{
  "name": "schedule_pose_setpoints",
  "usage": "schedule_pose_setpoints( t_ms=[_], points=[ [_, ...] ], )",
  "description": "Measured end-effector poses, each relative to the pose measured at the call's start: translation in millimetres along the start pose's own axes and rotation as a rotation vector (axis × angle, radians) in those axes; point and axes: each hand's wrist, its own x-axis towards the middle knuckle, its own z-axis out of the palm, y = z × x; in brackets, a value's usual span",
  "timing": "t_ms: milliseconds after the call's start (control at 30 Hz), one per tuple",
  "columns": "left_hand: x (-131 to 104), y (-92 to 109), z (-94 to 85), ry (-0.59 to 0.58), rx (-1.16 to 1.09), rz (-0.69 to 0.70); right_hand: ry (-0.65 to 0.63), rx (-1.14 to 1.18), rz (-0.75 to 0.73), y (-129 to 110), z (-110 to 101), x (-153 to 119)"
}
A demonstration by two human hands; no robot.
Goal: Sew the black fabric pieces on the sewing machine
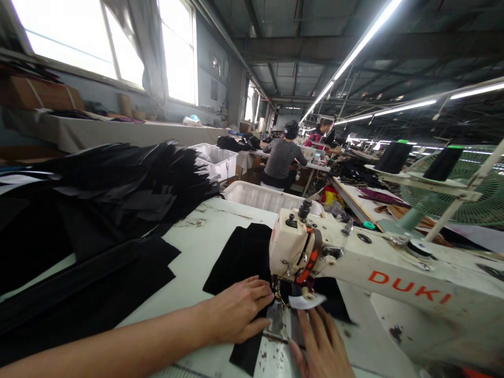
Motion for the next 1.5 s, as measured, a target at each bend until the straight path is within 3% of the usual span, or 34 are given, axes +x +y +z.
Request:
schedule_pose_setpoints(
  t_ms=[67,200,267,567,867,1233,1500],
  points=[
    [0,0,0.3,0.008,0.004,0.005,0.021,-0.029,0.112,1,12,14],
    [0,0,0.9,0.02,0.016,0.008,0.002,0.207,0.397,6,23,39],
    [0,-1,1.6,0.023,0.019,0.009,-0.023,0.253,0.454,9,25,46],
    [0,-3,5.3,0.035,0.018,0.011,-0.172,0.352,0.307,18,29,57],
    [1,-3,2.7,0.021,0.03,0.019,-0.231,0.33,0.172,20,11,70],
    [1,-3,2.8,0.033,0.028,0.047,-0.133,0.255,0.172,23,28,68],
    [2,-2,3.5,0.038,0.043,0.048,-0.064,0.155,0.282,16,45,71]
  ],
)
